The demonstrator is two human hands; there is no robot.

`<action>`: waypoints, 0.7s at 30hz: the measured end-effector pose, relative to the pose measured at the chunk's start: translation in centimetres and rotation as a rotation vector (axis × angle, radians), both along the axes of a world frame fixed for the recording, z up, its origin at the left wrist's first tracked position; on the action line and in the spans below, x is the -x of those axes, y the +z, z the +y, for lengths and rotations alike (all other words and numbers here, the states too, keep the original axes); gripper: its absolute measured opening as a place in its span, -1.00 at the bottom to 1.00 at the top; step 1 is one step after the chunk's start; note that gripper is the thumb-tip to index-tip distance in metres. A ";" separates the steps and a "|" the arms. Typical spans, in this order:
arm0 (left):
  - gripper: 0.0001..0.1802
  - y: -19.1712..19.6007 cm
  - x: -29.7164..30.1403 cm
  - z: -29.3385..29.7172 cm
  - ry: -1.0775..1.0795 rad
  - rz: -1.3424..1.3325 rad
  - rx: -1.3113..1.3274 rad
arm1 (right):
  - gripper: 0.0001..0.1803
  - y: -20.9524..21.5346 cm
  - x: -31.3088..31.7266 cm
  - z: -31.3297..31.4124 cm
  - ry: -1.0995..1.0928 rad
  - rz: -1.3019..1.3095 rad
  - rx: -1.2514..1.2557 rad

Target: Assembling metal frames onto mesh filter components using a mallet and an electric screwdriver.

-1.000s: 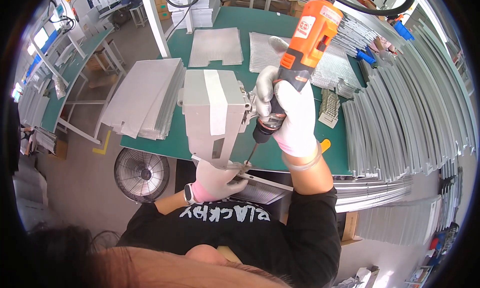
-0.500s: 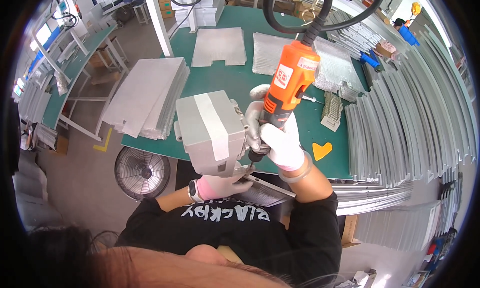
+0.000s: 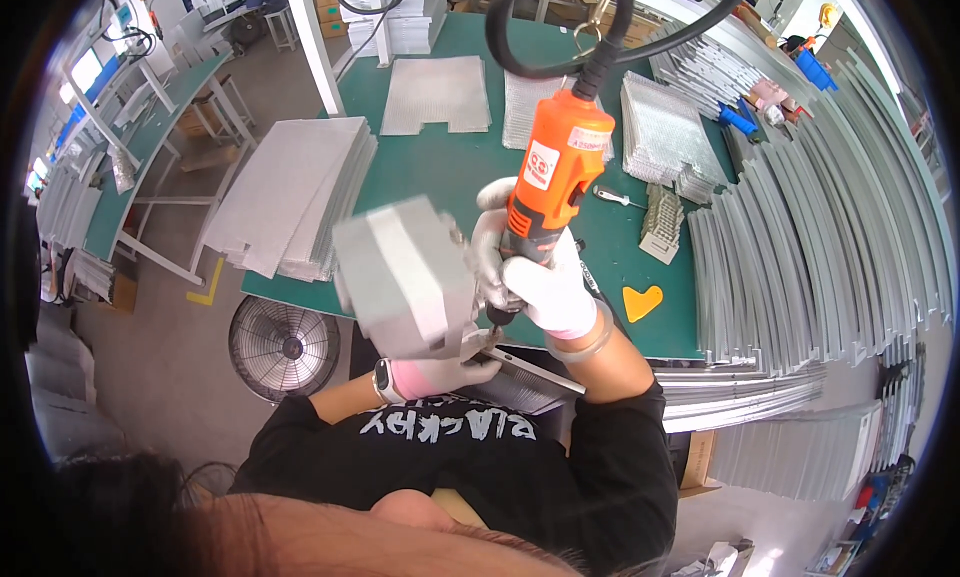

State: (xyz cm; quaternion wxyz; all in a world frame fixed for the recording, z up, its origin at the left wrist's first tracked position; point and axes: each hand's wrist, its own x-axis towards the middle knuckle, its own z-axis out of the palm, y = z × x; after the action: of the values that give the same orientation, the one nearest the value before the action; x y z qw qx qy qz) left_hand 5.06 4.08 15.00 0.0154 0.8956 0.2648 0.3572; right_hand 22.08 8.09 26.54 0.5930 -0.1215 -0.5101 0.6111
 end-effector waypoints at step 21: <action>-0.47 8.9 5.2 25.5 0.540 0.290 0.436 | -0.22 17.0 -13.2 5.0 -1.515 -1.124 -0.557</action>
State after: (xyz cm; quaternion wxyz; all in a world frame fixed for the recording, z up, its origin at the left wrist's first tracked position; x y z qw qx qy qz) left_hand -0.10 29.57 23.95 0.0733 0.8105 0.5605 0.1534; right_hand 35.30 13.08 43.51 0.5065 -0.5452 -0.6308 -0.2197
